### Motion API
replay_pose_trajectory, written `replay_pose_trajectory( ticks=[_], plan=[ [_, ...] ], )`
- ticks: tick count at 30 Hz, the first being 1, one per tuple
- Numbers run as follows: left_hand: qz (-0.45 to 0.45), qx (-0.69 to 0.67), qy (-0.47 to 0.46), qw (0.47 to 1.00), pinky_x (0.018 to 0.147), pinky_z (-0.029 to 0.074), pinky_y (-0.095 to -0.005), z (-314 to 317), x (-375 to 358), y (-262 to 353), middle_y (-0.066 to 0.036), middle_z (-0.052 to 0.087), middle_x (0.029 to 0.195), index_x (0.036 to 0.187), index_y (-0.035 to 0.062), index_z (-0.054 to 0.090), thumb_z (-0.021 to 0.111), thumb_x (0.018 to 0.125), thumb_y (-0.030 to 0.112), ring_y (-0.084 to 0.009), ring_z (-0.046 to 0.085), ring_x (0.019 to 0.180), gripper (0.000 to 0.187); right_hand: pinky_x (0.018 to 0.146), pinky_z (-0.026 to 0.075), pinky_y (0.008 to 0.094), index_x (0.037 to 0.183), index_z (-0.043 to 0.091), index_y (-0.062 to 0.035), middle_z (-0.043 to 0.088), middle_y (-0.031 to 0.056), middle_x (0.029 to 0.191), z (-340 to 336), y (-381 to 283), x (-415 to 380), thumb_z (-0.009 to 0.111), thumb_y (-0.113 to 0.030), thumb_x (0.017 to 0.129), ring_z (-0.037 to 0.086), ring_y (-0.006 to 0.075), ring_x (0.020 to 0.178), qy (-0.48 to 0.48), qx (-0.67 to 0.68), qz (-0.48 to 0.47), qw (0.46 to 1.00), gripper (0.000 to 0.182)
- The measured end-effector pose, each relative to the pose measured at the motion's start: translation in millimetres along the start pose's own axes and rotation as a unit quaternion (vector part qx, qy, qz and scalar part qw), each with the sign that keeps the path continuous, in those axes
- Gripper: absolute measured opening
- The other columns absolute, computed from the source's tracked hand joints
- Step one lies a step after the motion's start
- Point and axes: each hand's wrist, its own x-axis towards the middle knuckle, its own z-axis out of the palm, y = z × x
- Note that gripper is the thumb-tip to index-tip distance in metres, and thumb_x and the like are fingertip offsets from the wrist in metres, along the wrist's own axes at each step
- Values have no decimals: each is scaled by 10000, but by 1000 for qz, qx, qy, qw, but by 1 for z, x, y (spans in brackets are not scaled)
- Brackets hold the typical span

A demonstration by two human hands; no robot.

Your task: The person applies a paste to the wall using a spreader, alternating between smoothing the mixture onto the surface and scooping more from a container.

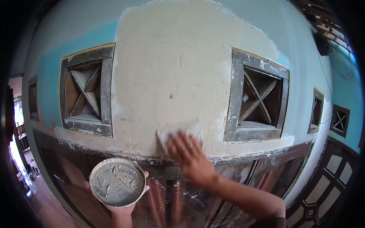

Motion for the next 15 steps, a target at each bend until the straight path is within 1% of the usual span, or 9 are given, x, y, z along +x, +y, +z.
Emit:
replay_pose_trajectory(
  ticks=[1,3,5,7,9,11,13,14,15],
  plan=[
    [3,0,-1,1000,1048,286,-832,2,-2,-3,-242,376,1558,1565,200,351,489,714,954,-572,412,1348,1146,1237,222,578,1562,304,-4,312,247,1604,5,-15,-18,501,-44,940,266,419,1510,-3,29,-22,999,654],
    [62,-36,65,995,1010,390,-790,7,-3,-8,-286,337,1565,1590,127,268,436,777,932,-642,336,1359,1157,1231,254,550,1537,355,7,359,260,1573,-25,-20,-26,535,-75,935,331,414,1483,3,22,-47,999,633],
    [69,-36,48,996,1006,394,-790,12,2,-13,-276,339,1568,1590,127,267,442,782,925,-644,336,1357,1149,1212,308,521,1486,427,17,427,243,1534,-61,6,-2,538,-75,936,399,410,1443,68,7,-25,997,568],
    [69,-38,35,996,1002,399,-789,17,7,-19,-265,342,1570,1590,126,267,449,787,918,-647,337,1354,1142,1183,356,503,1451,464,20,460,224,1516,-90,60,45,516,-43,934,424,411,1421,188,-14,22,982,523],
    [47,-50,-47,997,995,411,-784,22,9,-26,-245,349,1575,1592,128,264,430,791,922,-638,338,1359,1140,1166,366,504,1440,472,17,486,213,1497,-100,110,81,502,-18,927,435,400,1413,276,-55,59,958,515],
    [40,-27,-45,998,1032,372,-786,37,10,-33,-240,368,1566,1578,129,305,399,810,917,-595,376,1363,1104,1173,353,506,1442,470,17,484,214,1499,-75,127,80,496,-18,928,431,398,1417,259,-83,69,960,515],
    [121,-38,52,990,1070,312,-792,49,13,-42,-230,399,1550,1561,145,351,380,837,898,-542,407,1369,1045,1187,323,514,1449,464,19,473,218,1508,-49,117,67,487,-43,942,413,399,1430,228,-104,71,966,511],
    [108,-14,-14,994,1094,271,-790,43,11,-41,-220,419,1542,1547,154,382,375,859,876,-510,433,1362,998,1198,310,521,1465,449,25,464,222,1514,-36,94,48,484,-75,953,403,411,1434,207,-74,66,973,524],
    [106,-18,-12,994,1094,271,-790,45,7,-43,-220,419,1542,1547,154,382,375,859,876,-510,433,1362,998,1221,279,532,1488,419,32,434,229,1536,-19,73,23,497,-84,952,381,414,1449,160,-109,27,981,554]
  ],
)
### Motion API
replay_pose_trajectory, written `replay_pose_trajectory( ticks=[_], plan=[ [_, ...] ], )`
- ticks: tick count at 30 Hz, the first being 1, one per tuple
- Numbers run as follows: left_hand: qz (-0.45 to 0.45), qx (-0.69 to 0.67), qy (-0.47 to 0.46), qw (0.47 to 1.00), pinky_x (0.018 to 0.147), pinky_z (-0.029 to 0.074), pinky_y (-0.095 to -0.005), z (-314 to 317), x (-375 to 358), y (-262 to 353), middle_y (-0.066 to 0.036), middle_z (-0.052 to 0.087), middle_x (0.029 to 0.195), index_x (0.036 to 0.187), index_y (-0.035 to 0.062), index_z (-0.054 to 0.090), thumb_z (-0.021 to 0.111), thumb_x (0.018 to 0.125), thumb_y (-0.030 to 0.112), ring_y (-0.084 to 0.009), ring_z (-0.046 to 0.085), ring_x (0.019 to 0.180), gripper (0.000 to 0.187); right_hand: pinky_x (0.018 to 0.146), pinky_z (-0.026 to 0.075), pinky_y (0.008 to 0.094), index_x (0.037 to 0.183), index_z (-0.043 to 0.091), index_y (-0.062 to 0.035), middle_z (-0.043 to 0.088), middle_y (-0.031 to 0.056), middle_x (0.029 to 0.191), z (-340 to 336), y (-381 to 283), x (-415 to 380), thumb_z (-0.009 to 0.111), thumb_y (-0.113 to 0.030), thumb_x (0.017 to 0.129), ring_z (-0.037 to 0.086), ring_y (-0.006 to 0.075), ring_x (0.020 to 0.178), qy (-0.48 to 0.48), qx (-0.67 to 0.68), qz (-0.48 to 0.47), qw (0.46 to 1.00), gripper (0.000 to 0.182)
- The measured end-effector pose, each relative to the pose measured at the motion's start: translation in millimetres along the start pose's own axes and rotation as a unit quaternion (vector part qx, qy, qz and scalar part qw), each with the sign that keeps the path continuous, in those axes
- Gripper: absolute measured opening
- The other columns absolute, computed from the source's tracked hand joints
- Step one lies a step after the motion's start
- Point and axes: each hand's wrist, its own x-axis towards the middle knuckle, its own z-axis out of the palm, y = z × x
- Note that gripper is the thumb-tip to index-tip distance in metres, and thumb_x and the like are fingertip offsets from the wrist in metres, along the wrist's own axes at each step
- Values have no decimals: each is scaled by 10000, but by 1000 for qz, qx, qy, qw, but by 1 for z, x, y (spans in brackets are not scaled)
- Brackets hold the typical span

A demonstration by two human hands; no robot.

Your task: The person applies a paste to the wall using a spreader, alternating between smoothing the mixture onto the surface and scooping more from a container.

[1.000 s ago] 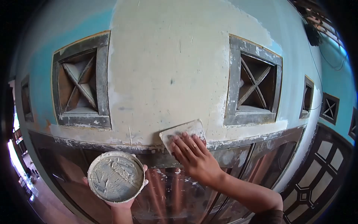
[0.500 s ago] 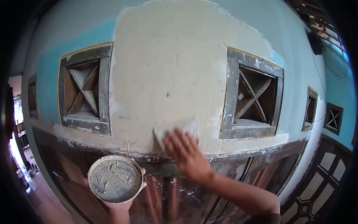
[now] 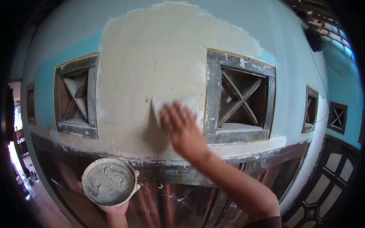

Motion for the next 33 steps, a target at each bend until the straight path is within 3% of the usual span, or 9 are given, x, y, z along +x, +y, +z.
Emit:
replay_pose_trajectory(
  ticks=[2,7,9,12,16,23,26,29,33],
  plan=[
    [-23,-162,53,985,971,383,-815,8,-5,-2,-208,420,1539,1554,223,364,434,728,968,-625,414,1307,1115,1231,275,535,1509,382,35,369,236,1580,-4,-39,-53,496,-76,960,342,407,1477,-87,64,-57,992,572],
    [-34,-28,32,999,993,366,-814,0,-14,-16,-223,415,1535,1551,232,371,412,737,970,-610,432,1302,1100,1191,343,518,1515,399,11,425,217,1553,-51,-28,-54,545,-135,970,390,393,1457,-51,96,-65,992,582],
    [11,-21,131,991,1037,340,-803,7,-12,-24,-224,415,1536,1546,233,383,393,755,963,-572,446,1315,1077,1171,369,513,1488,446,-11,493,202,1499,-56,7,-5,537,-114,982,472,379,1398,61,48,-32,996,524],
    [21,46,67,997,1071,315,-794,-2,-17,-29,-225,418,1533,1541,220,394,385,767,956,-540,463,1317,1069,1156,373,508,1418,510,4,534,212,1460,-55,52,55,500,-14,943,483,406,1380,196,66,26,978,475],
    [20,-42,93,995,1067,319,-796,5,-15,-32,-226,457,1508,1519,201,433,403,762,954,-542,494,1281,1068,1176,344,506,1404,515,10,515,201,1486,-18,68,66,513,-26,929,436,404,1417,128,36,84,988,477],
    [12,21,100,995,1068,319,-795,-12,-13,-11,-207,467,1510,1510,195,447,407,757,954,-534,507,1270,1071,1198,309,539,1491,442,15,435,196,1550,-1,-41,-50,505,-124,971,392,397,1455,-35,50,-47,997,542],
    [16,55,80,995,1078,296,-800,-14,-5,0,-191,464,1515,1510,194,447,396,762,954,-525,491,1291,1068,1195,322,523,1499,428,12,438,194,1548,-38,-47,-33,506,-102,977,405,374,1451,-20,128,-22,991,540],
    [16,50,81,995,1088,271,-802,-14,7,8,-171,444,1530,1518,204,428,355,778,956,-500,447,1344,1057,1171,362,509,1462,466,0,496,199,1498,-45,9,44,519,-30,938,430,389,1427,107,87,27,990,528],
    [2,57,73,996,1090,267,-802,-14,14,10,-171,444,1529,1520,213,426,360,772,959,-494,453,1340,1058,1174,348,507,1421,502,8,526,212,1474,-15,47,90,506,-39,935,449,405,1408,132,31,91,987,488]
  ],
)
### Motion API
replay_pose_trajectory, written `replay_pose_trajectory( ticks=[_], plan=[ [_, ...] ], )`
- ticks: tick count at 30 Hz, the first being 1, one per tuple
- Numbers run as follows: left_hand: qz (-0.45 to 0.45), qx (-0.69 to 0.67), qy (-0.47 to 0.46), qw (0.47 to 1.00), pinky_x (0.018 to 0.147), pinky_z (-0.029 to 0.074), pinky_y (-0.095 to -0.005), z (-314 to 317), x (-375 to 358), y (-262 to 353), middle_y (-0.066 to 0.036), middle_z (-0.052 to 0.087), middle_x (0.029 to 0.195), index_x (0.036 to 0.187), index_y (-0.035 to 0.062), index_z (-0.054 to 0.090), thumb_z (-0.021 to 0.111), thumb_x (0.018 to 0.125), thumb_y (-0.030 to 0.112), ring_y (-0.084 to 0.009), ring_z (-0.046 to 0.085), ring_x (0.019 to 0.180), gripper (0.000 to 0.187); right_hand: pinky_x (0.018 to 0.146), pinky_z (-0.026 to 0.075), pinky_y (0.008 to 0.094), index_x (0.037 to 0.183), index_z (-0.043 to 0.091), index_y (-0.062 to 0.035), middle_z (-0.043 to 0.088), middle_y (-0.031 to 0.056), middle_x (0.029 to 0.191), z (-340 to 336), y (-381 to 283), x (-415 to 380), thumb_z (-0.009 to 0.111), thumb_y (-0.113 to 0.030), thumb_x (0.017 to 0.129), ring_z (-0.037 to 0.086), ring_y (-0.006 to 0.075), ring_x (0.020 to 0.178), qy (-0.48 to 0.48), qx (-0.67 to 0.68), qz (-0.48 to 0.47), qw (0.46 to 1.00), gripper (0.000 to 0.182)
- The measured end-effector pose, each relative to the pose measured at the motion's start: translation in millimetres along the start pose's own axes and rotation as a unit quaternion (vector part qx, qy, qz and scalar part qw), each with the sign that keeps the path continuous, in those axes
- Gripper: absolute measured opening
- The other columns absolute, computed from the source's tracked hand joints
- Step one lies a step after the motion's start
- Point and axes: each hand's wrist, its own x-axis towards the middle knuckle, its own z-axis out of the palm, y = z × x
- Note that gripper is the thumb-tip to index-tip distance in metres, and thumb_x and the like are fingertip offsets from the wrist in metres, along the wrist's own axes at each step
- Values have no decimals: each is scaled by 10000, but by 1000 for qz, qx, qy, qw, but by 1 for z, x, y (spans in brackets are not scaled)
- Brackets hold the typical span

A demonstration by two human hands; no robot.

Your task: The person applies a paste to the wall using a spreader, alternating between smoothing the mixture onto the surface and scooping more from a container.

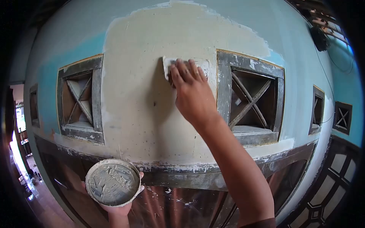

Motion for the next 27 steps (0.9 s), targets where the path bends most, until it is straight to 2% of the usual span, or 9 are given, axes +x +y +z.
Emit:
replay_pose_trajectory(
  ticks=[7,9,13,16,18,19,21,24,27],
  plan=[
    [-14,-56,25,998,1093,281,-790,-2,10,13,-203,445,1522,1535,180,397,345,802,938,-506,462,1333,1055,1216,280,545,1500,425,19,416,194,1566,-18,-96,-136,524,-135,955,363,406,1470,-217,44,-103,970,575],
    [-22,-63,19,998,1086,301,-782,-3,15,16,-231,455,1507,1537,141,386,326,833,917,-519,483,1309,1049,1203,311,540,1489,441,17,450,193,1544,-38,-108,-142,557,-126,942,422,395,1436,-175,122,-106,971,577],
    [-25,-33,10,999,1082,295,-791,-5,20,18,-216,457,1509,1530,153,399,323,833,918,-525,486,1300,1038,1130,405,523,1449,494,-18,501,179,1501,-30,-50,-45,594,-48,916,503,386,1365,-28,37,-84,995,543],
    [-46,-12,-24,999,1087,280,-799,-19,20,14,-198,423,1537,1543,188,384,359,793,940,-523,450,1332,1062,1138,391,519,1443,497,-23,512,181,1488,1,-9,2,566,-48,932,502,398,1358,28,-13,-43,999,516],
    [-64,-45,-117,990,1081,295,-801,-29,25,10,-200,399,1551,1550,220,375,377,750,969,-519,417,1363,1096,1151,366,537,1430,502,-10,513,195,1486,14,-15,-8,546,-74,950,476,419,1374,-9,-28,-16,999,486],
    [-66,-47,-116,990,1081,295,-801,-28,25,8,-200,399,1551,1550,220,375,377,750,969,-519,417,1363,1096,1154,353,554,1427,506,-8,500,199,1496,11,-28,-23,535,-110,962,446,425,1398,-49,1,-8,999,477],
    [-59,-137,5,989,1077,308,-796,-25,20,5,-215,409,1538,1549,210,376,371,751,971,-519,430,1352,1102,1164,335,566,1435,504,-2,474,192,1525,8,-56,-71,530,-111,964,403,434,1433,-93,14,-36,995,485],
    [-42,-39,-40,998,1064,260,-830,-25,19,9,-154,452,1531,1516,246,430,367,835,902,-497,460,1337,948,1232,222,567,1550,358,-16,331,171,1626,-11,-94,-139,509,-92,962,276,405,1514,-238,3,-69,969,612],
    [-32,-4,-75,997,1075,247,-825,-32,22,16,-159,450,1532,1524,242,422,362,836,902,-486,443,1359,956,1214,280,554,1511,441,-18,417,165,1581,-45,-101,-146,566,-67,927,357,380,1484,-214,72,-55,973,599]
  ],
)
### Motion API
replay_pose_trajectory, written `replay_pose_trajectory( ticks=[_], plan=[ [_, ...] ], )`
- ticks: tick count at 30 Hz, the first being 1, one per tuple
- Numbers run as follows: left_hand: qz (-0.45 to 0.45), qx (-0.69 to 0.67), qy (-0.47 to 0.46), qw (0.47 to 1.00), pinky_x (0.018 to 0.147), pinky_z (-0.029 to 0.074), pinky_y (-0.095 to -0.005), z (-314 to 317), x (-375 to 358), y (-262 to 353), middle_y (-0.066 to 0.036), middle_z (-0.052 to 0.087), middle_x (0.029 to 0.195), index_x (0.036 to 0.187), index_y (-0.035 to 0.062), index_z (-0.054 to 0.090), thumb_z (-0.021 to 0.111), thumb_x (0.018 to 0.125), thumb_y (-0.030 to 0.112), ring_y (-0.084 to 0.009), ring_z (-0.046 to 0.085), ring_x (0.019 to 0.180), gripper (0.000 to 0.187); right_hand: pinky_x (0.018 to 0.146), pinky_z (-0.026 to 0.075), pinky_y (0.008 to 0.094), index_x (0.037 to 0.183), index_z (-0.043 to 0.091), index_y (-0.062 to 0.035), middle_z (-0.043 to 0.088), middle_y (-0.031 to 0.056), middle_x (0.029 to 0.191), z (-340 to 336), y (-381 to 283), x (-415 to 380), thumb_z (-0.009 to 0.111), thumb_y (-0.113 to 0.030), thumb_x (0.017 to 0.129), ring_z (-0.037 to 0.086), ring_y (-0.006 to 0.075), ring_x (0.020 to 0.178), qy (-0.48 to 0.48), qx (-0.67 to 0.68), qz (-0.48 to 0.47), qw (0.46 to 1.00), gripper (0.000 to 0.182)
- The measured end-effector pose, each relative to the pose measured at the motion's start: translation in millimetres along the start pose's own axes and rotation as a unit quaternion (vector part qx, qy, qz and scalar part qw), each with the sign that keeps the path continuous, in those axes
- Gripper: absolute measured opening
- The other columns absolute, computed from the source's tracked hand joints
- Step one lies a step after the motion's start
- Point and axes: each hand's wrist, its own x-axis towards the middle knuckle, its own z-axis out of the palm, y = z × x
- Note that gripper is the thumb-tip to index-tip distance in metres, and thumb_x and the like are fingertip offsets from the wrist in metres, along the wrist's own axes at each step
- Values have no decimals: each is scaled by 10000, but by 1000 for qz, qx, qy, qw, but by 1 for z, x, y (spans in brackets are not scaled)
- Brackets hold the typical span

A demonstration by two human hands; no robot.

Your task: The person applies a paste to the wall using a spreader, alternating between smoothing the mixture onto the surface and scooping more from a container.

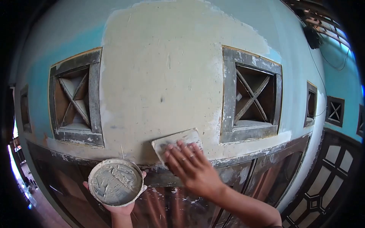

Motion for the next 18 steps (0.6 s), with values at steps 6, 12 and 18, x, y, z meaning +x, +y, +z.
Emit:
replay_pose_trajectory(
  ticks=[6,12,18],
  plan=[
    [0,-84,7,996,1100,252,-798,2,1,-8,-219,383,1572,1571,151,334,380,793,937,-527,416,1376,1106,1116,461,449,1353,580,19,598,188,1394,-78,112,130,581,75,871,552,390,1316,272,-106,-25,956,485],
    [-26,-64,48,996,1063,333,-795,-5,-9,-9,-283,364,1554,1577,130,305,429,755,950,-591,392,1358,1168,1173,375,502,1360,566,8,578,202,1413,-27,110,127,560,35,886,505,393,1362,180,-132,30,974,475],
    [-32,-72,11,997,1034,355,-803,-16,-14,3,-282,333,1570,1579,131,298,402,777,944,-593,395,1354,1147,1219,269,564,1545,369,-37,389,192,1590,24,-16,-16,566,-38,935,386,382,1464,-76,-26,-24,996,642]
  ],
)
